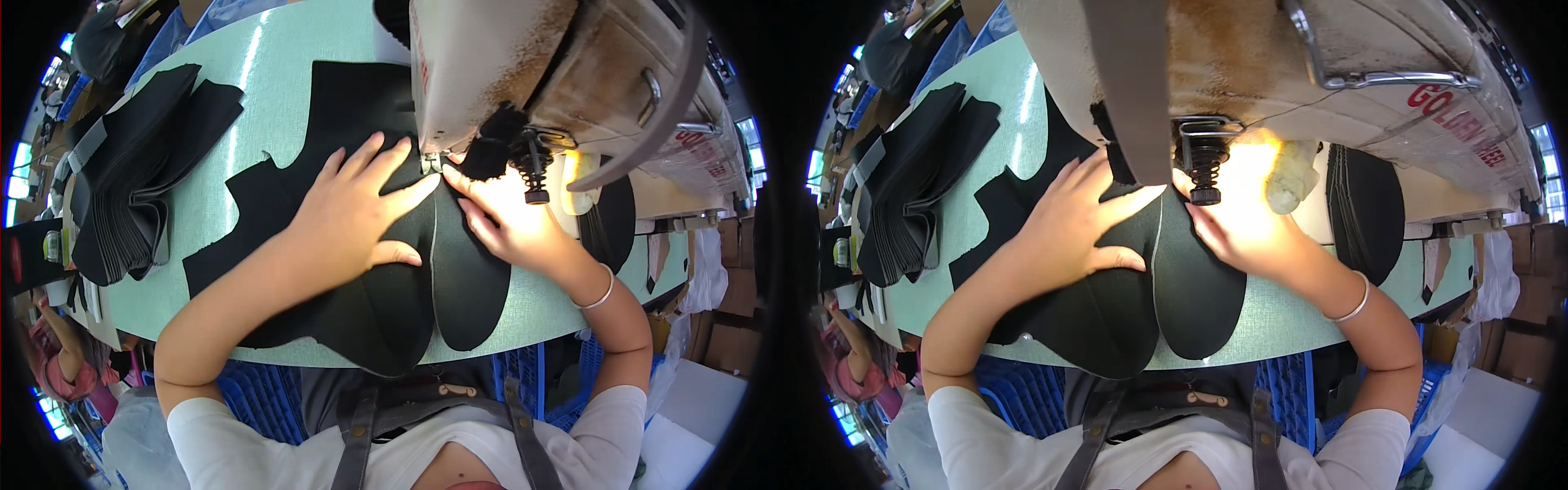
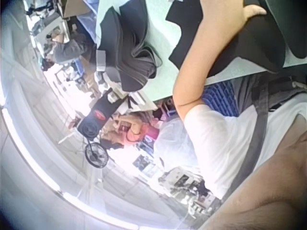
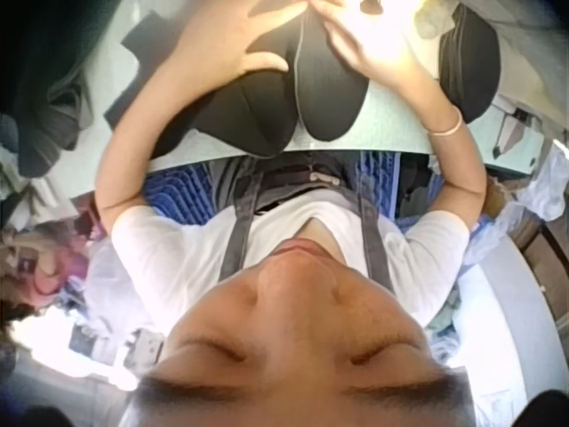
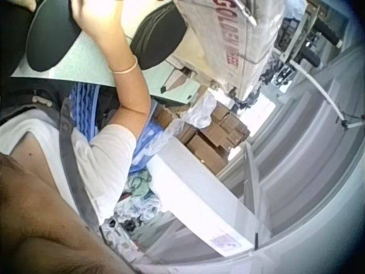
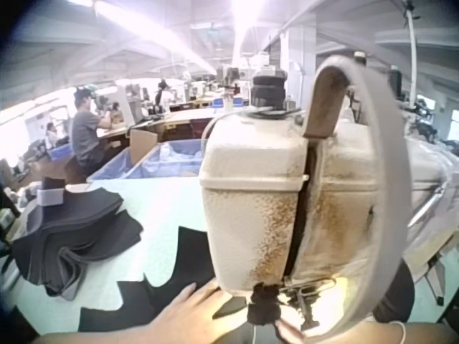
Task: The person aligns and stitches shoe fabric pieces together using a sewing machine, repeating the process with multiple pieces.
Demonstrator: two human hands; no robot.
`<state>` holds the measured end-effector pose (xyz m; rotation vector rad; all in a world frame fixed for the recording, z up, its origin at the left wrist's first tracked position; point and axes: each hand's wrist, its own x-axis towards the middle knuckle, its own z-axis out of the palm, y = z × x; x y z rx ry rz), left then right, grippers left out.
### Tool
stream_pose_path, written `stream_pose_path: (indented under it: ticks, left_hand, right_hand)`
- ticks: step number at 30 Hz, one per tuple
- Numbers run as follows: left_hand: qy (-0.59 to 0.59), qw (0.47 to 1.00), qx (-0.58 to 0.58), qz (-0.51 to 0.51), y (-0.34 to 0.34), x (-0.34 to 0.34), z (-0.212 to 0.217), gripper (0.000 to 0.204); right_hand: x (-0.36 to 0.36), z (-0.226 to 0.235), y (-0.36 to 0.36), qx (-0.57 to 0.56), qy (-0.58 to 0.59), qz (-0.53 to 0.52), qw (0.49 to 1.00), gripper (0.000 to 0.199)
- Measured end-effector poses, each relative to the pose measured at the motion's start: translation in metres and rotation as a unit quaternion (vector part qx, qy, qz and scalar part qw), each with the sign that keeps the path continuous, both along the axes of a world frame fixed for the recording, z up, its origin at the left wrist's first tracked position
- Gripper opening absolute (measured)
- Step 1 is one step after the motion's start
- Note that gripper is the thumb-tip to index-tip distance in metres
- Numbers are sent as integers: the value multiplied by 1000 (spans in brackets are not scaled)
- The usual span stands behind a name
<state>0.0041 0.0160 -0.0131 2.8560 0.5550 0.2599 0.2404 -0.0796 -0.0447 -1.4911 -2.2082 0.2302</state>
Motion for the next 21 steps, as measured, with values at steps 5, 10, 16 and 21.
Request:
stream_pose_path:
  ticks: [5,10,16,21]
  left_hand:
    - [101,993,-31,44,-21,0,14,100]
    - [75,997,-14,-19,-7,-8,9,98]
    - [75,997,6,-25,7,-5,5,91]
    - [100,995,-18,24,-15,3,15,81]
  right_hand:
    - [-26,23,-8,54,-46,-24,997,54]
    - [-15,17,-6,15,-40,-2,999,56]
    - [-8,21,7,9,-43,13,999,54]
    - [-1,23,9,226,-242,46,942,46]
